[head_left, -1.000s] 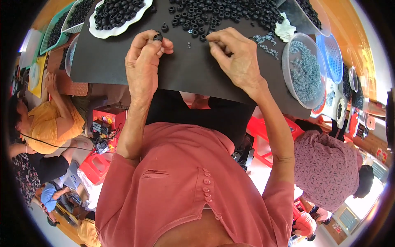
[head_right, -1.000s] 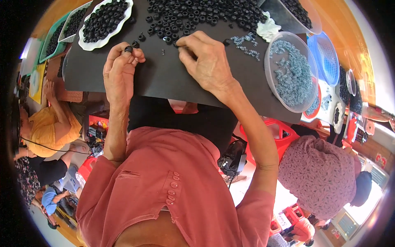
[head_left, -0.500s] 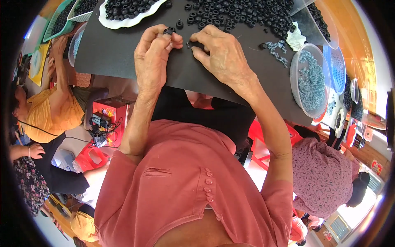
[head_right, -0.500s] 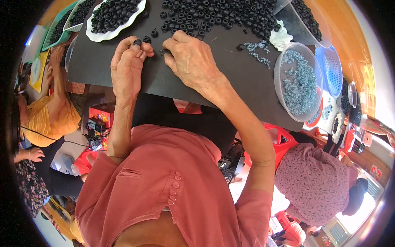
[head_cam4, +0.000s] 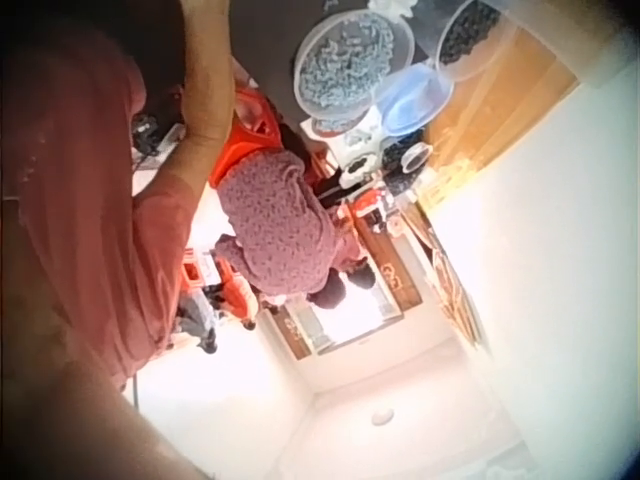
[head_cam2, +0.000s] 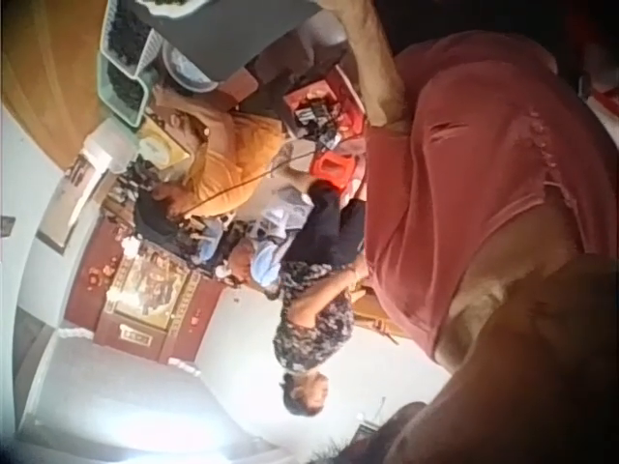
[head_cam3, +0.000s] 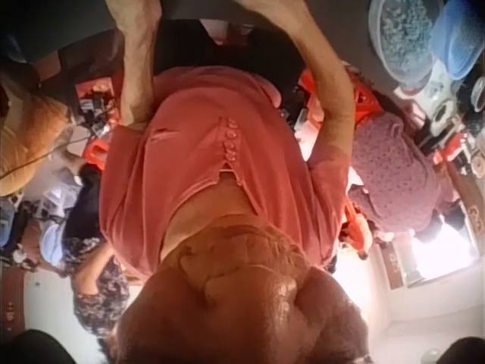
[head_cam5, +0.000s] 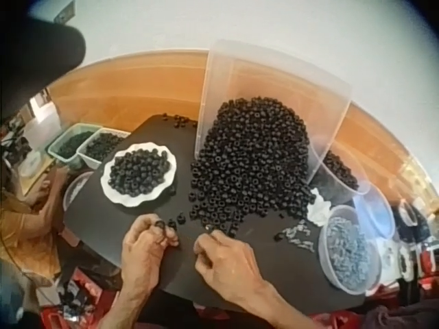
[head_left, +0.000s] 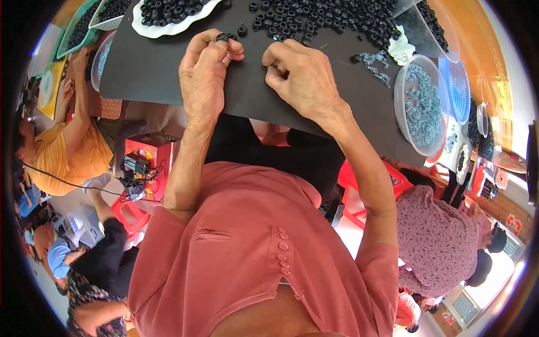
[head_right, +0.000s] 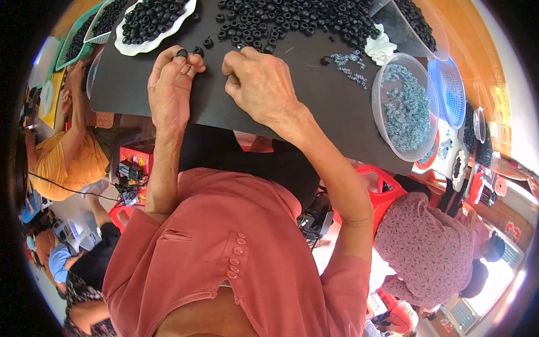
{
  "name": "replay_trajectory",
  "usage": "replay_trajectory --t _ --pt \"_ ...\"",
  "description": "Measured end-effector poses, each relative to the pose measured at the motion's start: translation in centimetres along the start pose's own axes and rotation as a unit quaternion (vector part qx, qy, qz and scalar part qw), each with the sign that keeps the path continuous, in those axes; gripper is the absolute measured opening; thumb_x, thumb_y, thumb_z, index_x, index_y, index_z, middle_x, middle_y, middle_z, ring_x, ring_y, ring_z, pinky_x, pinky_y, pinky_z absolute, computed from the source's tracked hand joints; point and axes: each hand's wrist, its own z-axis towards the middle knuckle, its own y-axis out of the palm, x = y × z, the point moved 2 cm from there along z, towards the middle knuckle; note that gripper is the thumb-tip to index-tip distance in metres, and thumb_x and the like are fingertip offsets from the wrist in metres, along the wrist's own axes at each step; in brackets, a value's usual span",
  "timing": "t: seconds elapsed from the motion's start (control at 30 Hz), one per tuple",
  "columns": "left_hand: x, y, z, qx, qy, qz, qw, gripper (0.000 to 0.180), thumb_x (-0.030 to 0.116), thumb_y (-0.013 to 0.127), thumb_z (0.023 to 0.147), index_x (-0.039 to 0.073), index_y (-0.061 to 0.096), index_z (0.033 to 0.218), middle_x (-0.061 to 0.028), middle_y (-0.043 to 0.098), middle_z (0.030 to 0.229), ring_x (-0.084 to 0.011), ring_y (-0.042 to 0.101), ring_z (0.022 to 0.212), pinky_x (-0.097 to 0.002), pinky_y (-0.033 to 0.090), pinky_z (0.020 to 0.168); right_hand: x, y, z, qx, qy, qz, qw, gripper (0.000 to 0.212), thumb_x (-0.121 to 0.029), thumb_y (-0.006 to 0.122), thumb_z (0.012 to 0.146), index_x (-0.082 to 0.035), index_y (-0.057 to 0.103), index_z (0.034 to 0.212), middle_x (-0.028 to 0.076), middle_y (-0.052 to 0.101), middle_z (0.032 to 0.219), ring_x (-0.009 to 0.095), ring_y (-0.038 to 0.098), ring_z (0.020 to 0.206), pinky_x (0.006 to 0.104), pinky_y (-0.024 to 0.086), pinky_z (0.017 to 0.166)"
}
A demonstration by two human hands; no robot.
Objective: The person assembles plastic cord locks at a table by inserting small springs and inner pieces into plastic housings by hand.
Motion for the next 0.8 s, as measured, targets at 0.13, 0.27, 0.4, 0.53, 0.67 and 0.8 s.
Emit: replay_trajectory --t 0.13,0.27,0.4,0.53,0.67,0.8 --pt "0.0 0.6 -0.6 -0.022 0.010 0.083 0.996 0.014 0.005 0.054 0.089 -0.003 0.056 0.100 -0.0098 0.065 0.085 -0.0150 0.061 0.079 -0.0292 0.050 0.078 1.9 -1.1 -1.7 0.030 0.163 0.361 0.918 0.016 0.000 0.060 0.079 -0.002 0.068 0.093 0.006 0.064 0.081 0.013 0.062 0.070 0.0260 0.050 0.063" --pt "-0.7 2.6 -2.0 -0.111 -0.035 0.195 0.974 0.013 0.003 0.054 0.089 -0.001 0.057 0.101 -0.0067 0.063 0.084 -0.0123 0.062 0.081 -0.0254 0.049 0.075 3.6 -1.0 -3.3 0.075 0.230 0.586 0.773 0.015 0.000 0.058 0.083 0.001 0.068 0.095 0.004 0.066 0.086 0.009 0.062 0.075 0.0238 0.052 0.066" --pt "-2.2 4.9 -2.1 -0.104 -0.028 0.246 0.963 0.013 0.003 0.057 0.088 -0.001 0.057 0.101 -0.0048 0.062 0.083 -0.0121 0.062 0.082 -0.0240 0.049 0.074 3.4 -1.2 -3.6 0.165 0.251 0.526 0.795 0.015 0.000 0.055 0.086 0.002 0.067 0.095 0.006 0.065 0.085 0.011 0.062 0.076 0.0229 0.052 0.068" --pt "-2.3 4.5 -0.4 -0.075 -0.052 0.108 0.990 0.014 0.005 0.055 0.088 -0.002 0.056 0.101 -0.0092 0.064 0.085 -0.0158 0.063 0.080 -0.0290 0.051 0.076 0.8 -3.1 -4.6 0.127 0.154 0.295 0.934 0.010 -0.002 0.061 0.082 -0.002 0.066 0.091 0.002 0.063 0.079 0.006 0.057 0.066 0.0213 0.046 0.059" --pt "-3.0 3.2 1.1 -0.038 -0.089 -0.126 0.987 0.017 0.007 0.050 0.089 -0.002 0.055 0.102 -0.0150 0.065 0.086 -0.0228 0.063 0.082 -0.0381 0.052 0.079 -0.7 -2.3 -3.9 0.056 0.052 0.241 0.968 0.018 -0.005 0.067 0.074 -0.003 0.064 0.092 0.006 0.060 0.086 0.014 0.057 0.064 0.0266 0.048 0.057" --pt "-2.6 3.4 0.4 -0.062 -0.055 -0.097 0.992 0.017 0.007 0.050 0.089 -0.002 0.055 0.102 -0.0141 0.065 0.086 -0.0216 0.062 0.082 -0.0372 0.052 0.080 -1.2 -1.0 -3.9 0.053 0.005 0.046 0.998 0.025 -0.006 0.067 0.073 -0.002 0.063 0.097 0.012 0.058 0.094 0.027 0.062 0.079 0.0374 0.053 0.072"
